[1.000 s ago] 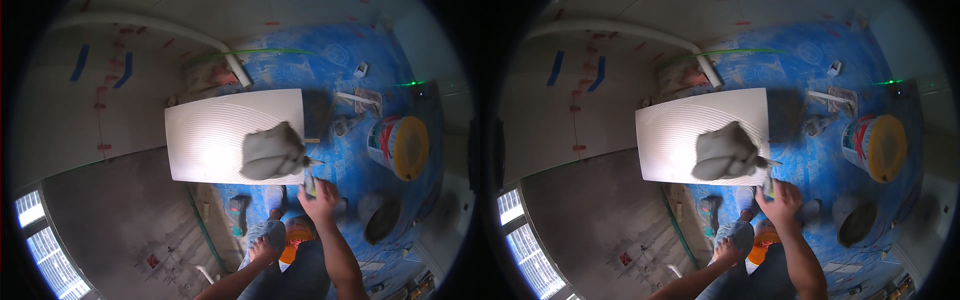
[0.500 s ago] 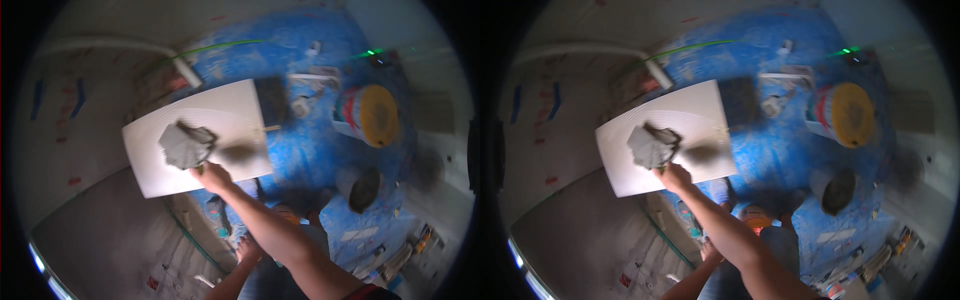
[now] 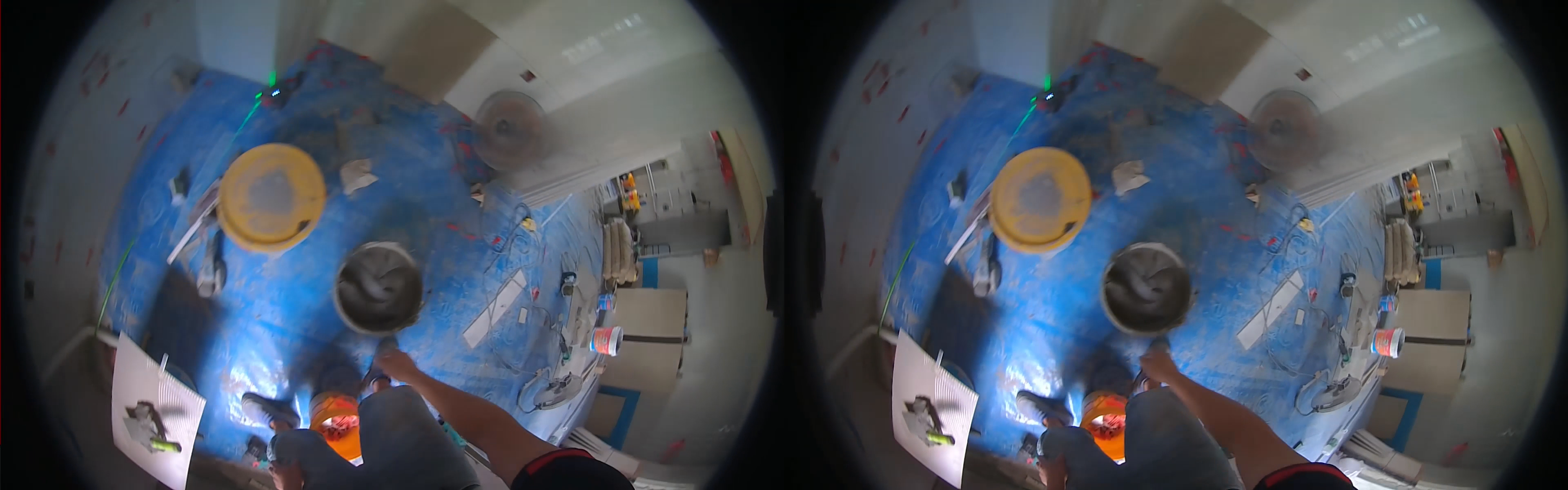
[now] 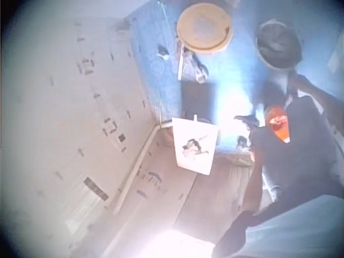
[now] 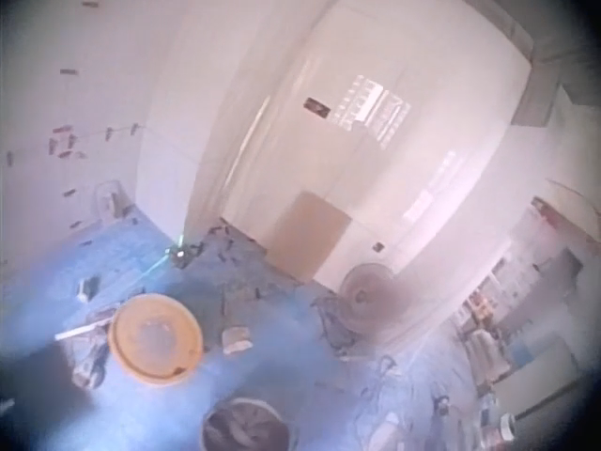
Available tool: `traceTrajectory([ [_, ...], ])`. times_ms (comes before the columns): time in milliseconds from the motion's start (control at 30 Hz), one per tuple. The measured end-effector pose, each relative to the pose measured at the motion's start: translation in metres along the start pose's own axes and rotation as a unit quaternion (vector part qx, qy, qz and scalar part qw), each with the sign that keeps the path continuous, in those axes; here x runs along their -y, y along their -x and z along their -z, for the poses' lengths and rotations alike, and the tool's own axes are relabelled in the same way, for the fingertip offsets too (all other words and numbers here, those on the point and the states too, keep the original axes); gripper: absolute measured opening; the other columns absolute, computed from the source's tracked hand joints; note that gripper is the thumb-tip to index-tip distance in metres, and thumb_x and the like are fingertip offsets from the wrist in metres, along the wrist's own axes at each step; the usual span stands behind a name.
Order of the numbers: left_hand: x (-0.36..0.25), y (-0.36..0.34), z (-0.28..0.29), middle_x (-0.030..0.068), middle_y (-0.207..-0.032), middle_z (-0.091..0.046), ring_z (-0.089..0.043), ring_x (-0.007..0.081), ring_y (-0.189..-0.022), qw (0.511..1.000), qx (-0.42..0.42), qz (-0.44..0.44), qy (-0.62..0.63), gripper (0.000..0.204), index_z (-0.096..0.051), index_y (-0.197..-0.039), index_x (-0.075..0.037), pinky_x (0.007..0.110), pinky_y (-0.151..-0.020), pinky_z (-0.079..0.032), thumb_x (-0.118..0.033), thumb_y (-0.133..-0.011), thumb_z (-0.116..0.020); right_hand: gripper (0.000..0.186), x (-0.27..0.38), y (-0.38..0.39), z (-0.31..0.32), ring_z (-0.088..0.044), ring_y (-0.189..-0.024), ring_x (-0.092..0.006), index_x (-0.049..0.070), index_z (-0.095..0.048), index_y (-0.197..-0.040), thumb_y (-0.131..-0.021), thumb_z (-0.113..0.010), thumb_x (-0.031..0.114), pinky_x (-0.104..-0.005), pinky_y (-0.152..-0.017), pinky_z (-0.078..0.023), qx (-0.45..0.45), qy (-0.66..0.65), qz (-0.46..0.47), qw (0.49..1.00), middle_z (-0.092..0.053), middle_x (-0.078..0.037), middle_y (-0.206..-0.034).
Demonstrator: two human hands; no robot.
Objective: The person cuts a tile with a power saw and then applies mortar to the back of another tile using a trowel.
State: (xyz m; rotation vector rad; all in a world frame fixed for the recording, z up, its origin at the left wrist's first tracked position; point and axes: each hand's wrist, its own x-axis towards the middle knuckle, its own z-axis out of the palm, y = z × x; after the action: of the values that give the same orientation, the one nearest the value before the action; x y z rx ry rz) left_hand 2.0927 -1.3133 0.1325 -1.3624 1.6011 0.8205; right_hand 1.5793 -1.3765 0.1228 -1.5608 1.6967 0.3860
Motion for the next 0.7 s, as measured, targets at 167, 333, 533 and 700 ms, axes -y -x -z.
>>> traceTrajectory([
  [167, -0.098, -0.028, 0.036, 0.0257, -0.123, -0.061, -0.046, 0.0438, -0.126, 0.99, -0.101, -0.086, -0.044, 0.05, -0.066, -0.12, -0.011, 0.059, -0.102, -0.036, -0.045, -0.101, -0.035, 0.023, -0.265, 0.115, 0.021, -0.065, -0.089, -0.0383, 0.007, -0.067, -0.086, -0.089, -0.05, 0.022, -0.0505, -0.072, -0.054, -0.131, 0.002, -0.199, 0.971, -0.065, -0.018, -0.091],
  [333, -0.232, 0.002, 0.096, 0.0241, -0.135, -0.053, -0.042, 0.0437, -0.129, 0.978, -0.146, -0.122, 0.087, 0.057, -0.054, -0.13, 0.0, 0.055, -0.105, -0.036, -0.043, -0.094, -0.053, 0.025, -0.366, 0.172, 0.061, -0.065, -0.091, -0.0375, 0.005, -0.068, -0.088, -0.091, -0.048, 0.02, -0.0492, -0.076, -0.054, -0.091, 0.018, -0.263, 0.96, -0.066, -0.019, -0.094],
  [533, -0.342, -0.013, 0.165, 0.0253, -0.131, -0.055, -0.05, 0.043, -0.122, 0.982, -0.05, -0.047, 0.175, 0.069, -0.049, -0.133, 0.003, 0.053, -0.105, -0.037, -0.049, -0.09, -0.057, 0.035, -0.353, 0.101, 0.129, -0.065, -0.097, -0.0356, 0.005, -0.071, -0.096, -0.088, -0.053, 0.034, -0.0479, -0.083, -0.052, -0.116, -0.287, -0.361, 0.88, -0.069, -0.018, -0.105],
  [700, -0.42, -0.015, 0.224, 0.0255, -0.126, -0.058, -0.054, 0.0416, -0.118, 0.985, 0.003, -0.047, 0.168, 0.067, -0.052, -0.13, 0.003, 0.049, -0.105, -0.038, -0.051, -0.091, -0.055, 0.042, -0.457, 0.051, 0.112, -0.059, -0.109, -0.0431, 0.001, -0.069, -0.103, -0.089, -0.049, 0.035, -0.0486, -0.096, -0.047, -0.033, -0.142, -0.335, 0.931, -0.065, -0.024, -0.114],
])
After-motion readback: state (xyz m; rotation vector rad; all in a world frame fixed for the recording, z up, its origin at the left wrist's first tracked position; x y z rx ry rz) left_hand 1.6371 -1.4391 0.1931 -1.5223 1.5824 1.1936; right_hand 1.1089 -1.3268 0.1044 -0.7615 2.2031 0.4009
